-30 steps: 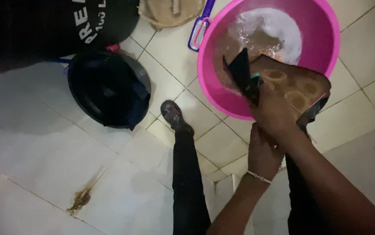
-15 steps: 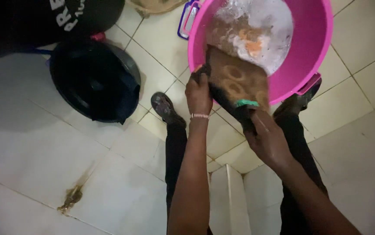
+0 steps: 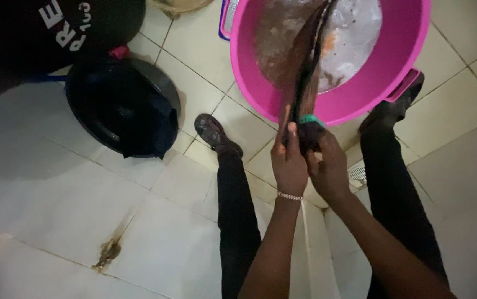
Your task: The person washes a dark doormat with circular patterns by hand in a pink basin filled with soapy water. They repeatedly submerge, scrub, and wring the mat, then place it on the floor beside the basin.
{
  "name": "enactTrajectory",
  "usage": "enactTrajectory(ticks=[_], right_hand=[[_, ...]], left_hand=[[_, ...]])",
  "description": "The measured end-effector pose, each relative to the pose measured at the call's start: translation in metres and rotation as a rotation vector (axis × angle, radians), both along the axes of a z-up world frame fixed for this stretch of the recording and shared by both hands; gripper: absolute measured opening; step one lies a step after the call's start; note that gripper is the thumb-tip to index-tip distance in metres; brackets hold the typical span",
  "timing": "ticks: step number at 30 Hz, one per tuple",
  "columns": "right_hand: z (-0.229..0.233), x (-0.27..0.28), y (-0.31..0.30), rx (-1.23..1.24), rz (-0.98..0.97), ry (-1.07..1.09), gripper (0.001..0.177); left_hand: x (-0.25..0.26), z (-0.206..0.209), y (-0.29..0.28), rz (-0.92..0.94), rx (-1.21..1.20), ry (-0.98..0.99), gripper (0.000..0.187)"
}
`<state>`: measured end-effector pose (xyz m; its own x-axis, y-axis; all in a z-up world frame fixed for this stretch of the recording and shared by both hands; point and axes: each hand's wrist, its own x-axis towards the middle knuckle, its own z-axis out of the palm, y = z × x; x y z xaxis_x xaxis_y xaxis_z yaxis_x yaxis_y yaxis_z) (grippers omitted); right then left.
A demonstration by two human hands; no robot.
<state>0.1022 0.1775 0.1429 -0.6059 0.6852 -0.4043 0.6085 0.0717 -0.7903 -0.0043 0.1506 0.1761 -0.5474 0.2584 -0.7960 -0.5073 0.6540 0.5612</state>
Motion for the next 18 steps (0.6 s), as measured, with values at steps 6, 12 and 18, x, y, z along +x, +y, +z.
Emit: enactTrajectory(ticks=[6,12,18], right_hand=[[0.004,-0.002,-0.004,0.077,0.050,-0.078,0.032],[0.003,0.005,0.011,-0.041,0.079,-0.152,0.022],[0.019,0.004,0.060,-0.319,-0.037,-0.114,0.052]], left_hand=[[0.002,-0.018,-0.011,-0.060,0.223,0.142,0.067],[0.015,-0.050,-0.008,-0.022,0.017,0.101,0.060],[0.029,-0.085,-0.035,0.467,0.177,-0.035,0.041]])
